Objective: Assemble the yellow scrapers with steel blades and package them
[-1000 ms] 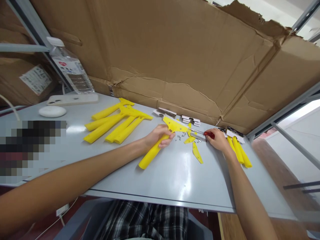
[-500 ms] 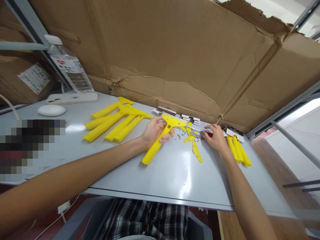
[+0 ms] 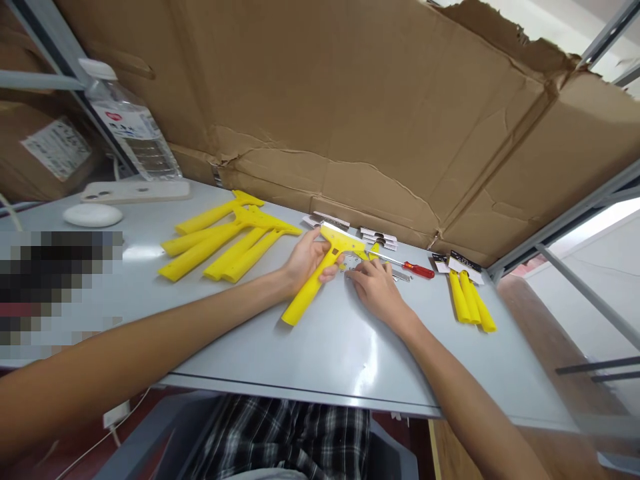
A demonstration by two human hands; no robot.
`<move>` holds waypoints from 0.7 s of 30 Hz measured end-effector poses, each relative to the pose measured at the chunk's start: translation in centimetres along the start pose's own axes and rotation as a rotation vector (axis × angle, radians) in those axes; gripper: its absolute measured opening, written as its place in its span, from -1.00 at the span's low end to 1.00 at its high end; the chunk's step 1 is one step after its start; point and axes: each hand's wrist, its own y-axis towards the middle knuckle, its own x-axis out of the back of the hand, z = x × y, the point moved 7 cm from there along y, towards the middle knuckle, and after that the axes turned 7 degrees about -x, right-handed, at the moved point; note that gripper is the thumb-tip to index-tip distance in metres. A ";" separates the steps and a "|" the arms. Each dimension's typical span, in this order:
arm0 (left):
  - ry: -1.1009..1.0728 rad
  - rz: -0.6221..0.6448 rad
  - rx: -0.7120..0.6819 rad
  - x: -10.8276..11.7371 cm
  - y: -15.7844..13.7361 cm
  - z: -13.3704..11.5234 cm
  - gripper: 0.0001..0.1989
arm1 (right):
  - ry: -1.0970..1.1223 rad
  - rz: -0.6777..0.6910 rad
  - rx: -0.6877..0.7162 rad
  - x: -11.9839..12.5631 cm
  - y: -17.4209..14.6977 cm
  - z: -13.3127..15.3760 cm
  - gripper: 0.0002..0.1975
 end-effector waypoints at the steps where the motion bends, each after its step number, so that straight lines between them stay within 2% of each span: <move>1: 0.002 0.007 -0.001 -0.1 0.0 0.0 -0.41 | -0.008 -0.005 0.005 0.0 0.0 0.0 -0.70; 8: 0.015 0.038 -0.004 -0.1 0.1 0.0 -0.45 | 0.002 -0.019 0.049 0.5 0.0 0.4 -0.76; 13: 0.028 0.079 -0.061 -0.6 -0.2 -0.3 -0.49 | 0.030 -0.003 0.004 0.7 -0.2 -0.5 -0.81; 16: 0.043 0.022 -0.120 -0.6 -0.5 -0.5 -0.57 | 0.088 -0.021 -0.029 1.4 -0.3 -1.4 -0.81; 21: 0.084 -0.137 -0.156 0.2 -0.5 -0.7 -0.71 | 0.254 -0.141 -0.121 3.2 -0.4 -2.6 -0.79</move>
